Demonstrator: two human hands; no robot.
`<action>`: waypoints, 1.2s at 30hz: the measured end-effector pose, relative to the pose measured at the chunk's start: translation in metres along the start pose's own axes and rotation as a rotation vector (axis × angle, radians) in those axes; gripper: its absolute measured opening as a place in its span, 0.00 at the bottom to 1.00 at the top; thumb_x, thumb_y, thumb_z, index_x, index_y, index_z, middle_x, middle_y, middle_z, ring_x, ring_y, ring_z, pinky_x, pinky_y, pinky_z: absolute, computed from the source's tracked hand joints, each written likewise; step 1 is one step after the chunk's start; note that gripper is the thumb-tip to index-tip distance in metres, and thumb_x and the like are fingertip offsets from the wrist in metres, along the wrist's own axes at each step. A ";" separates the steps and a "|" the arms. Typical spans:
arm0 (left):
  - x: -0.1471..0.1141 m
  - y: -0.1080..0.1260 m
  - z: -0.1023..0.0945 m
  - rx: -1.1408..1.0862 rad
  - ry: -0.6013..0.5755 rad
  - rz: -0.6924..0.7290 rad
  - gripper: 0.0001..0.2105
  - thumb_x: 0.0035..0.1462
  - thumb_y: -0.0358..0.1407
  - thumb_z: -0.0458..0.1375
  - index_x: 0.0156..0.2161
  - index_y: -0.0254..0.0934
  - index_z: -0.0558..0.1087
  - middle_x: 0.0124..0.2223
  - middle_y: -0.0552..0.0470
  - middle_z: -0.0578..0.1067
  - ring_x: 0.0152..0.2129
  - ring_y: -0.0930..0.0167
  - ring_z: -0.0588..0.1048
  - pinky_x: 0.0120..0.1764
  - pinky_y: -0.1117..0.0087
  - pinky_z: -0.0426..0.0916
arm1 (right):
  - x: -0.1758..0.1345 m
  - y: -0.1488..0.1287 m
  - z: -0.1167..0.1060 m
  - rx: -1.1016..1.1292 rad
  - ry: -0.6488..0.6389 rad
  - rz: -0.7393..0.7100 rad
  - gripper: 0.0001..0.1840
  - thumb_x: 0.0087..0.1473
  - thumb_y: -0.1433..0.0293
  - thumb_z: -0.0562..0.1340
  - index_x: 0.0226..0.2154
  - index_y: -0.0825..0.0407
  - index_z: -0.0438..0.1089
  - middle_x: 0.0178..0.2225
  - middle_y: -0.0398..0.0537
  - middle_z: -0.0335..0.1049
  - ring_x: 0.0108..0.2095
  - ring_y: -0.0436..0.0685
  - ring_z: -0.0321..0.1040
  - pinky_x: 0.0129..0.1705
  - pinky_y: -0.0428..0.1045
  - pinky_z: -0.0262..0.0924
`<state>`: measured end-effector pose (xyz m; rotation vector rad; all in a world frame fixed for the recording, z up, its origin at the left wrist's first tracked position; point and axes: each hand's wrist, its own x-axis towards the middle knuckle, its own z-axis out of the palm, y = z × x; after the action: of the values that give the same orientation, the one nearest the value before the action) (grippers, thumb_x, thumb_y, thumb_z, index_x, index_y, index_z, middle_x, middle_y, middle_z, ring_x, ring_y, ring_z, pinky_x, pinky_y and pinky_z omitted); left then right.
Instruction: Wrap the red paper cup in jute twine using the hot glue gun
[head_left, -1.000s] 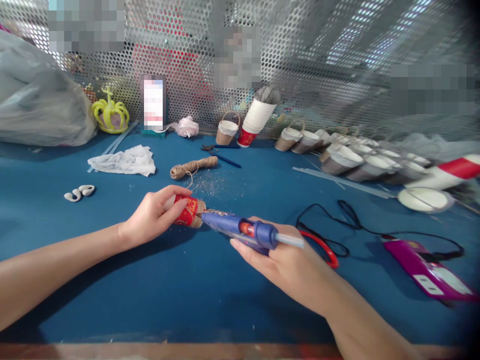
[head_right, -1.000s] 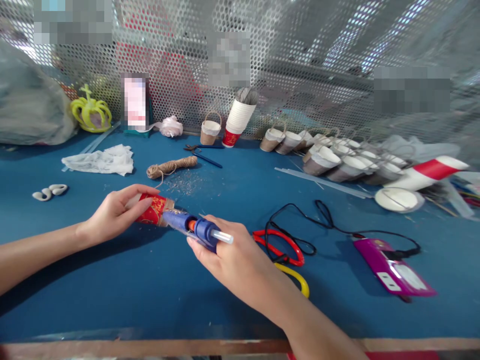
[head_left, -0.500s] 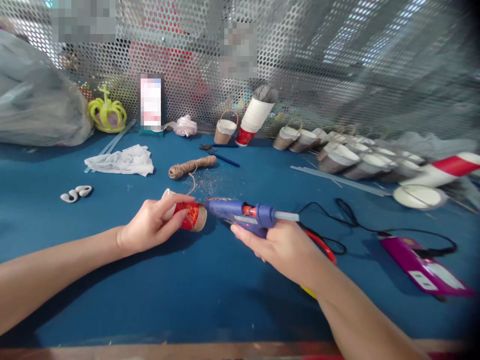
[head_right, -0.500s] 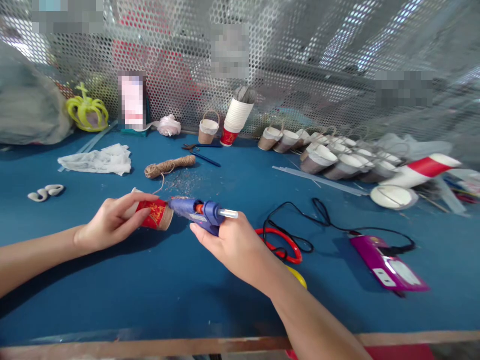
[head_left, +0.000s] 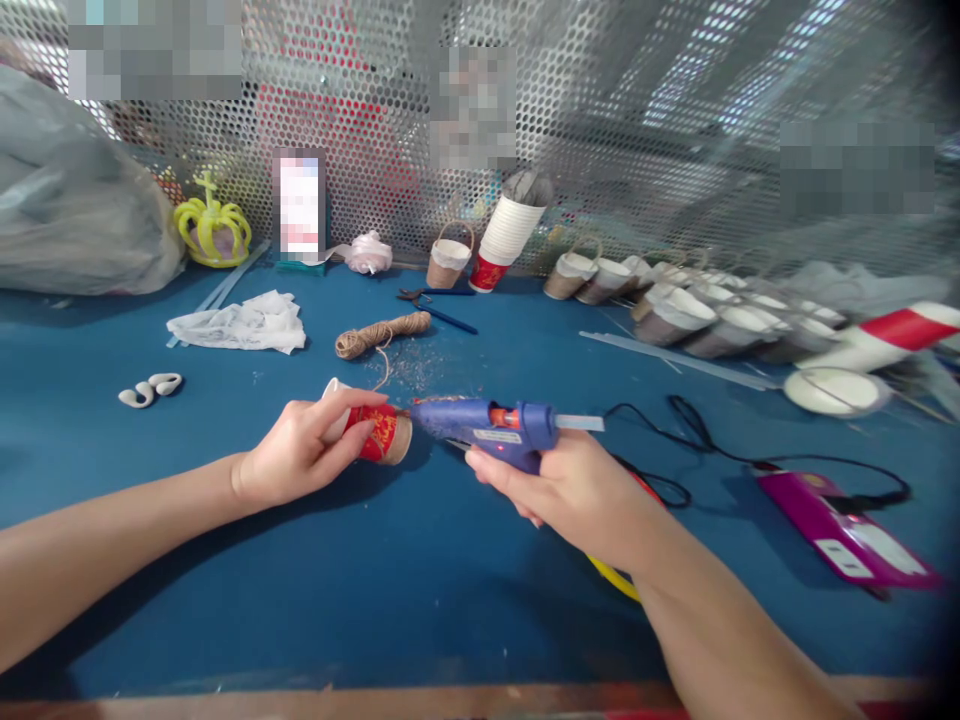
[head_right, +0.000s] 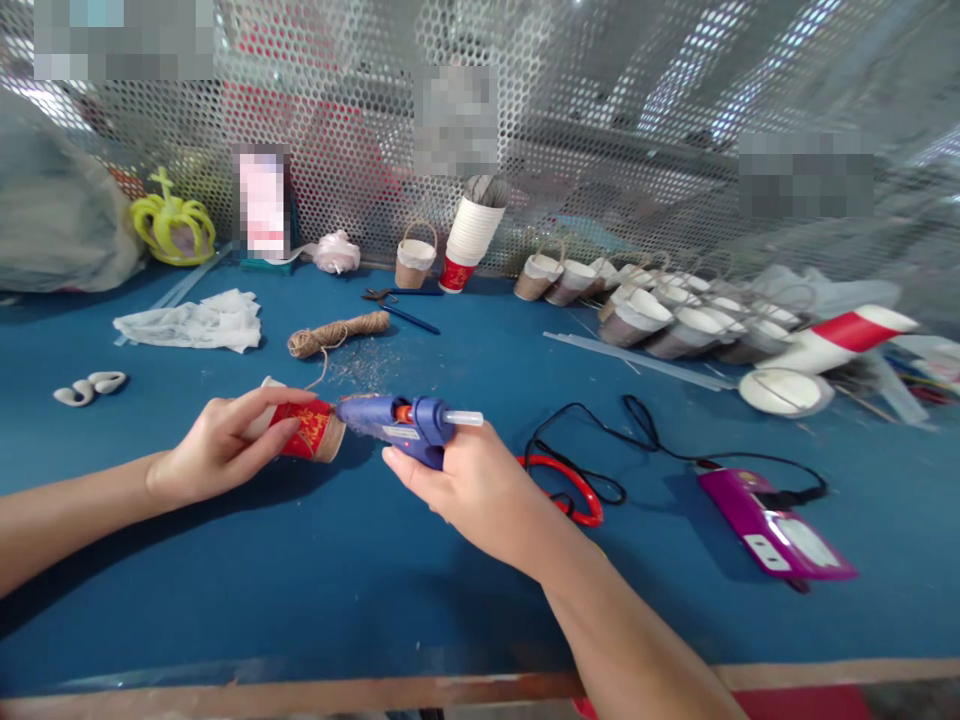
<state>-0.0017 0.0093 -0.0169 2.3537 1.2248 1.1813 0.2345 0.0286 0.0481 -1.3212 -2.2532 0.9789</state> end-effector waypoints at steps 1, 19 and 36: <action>0.000 0.000 0.000 0.006 -0.002 -0.002 0.12 0.58 0.30 0.48 0.47 0.30 0.65 0.16 0.65 0.55 0.12 0.81 0.57 0.18 0.82 0.56 | 0.001 0.000 0.000 0.013 -0.005 0.008 0.12 0.50 0.66 0.58 0.19 0.50 0.62 0.11 0.36 0.59 0.13 0.47 0.56 0.18 0.45 0.53; 0.000 0.000 0.000 0.043 0.005 0.038 0.12 0.58 0.30 0.48 0.47 0.32 0.66 0.15 0.66 0.53 0.11 0.80 0.56 0.19 0.81 0.58 | 0.005 0.001 -0.001 0.062 -0.057 0.046 0.12 0.52 0.65 0.57 0.21 0.51 0.61 0.11 0.36 0.58 0.12 0.46 0.56 0.16 0.43 0.53; 0.001 0.000 0.000 -0.015 0.002 -0.100 0.12 0.58 0.31 0.49 0.46 0.31 0.67 0.16 0.66 0.53 0.13 0.80 0.52 0.18 0.81 0.54 | -0.002 -0.001 -0.010 0.130 -0.019 0.171 0.15 0.49 0.61 0.60 0.18 0.50 0.61 0.10 0.37 0.58 0.12 0.48 0.56 0.17 0.45 0.55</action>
<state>-0.0015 0.0101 -0.0168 2.2521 1.3130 1.1565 0.2406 0.0299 0.0559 -1.4703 -2.0777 1.1794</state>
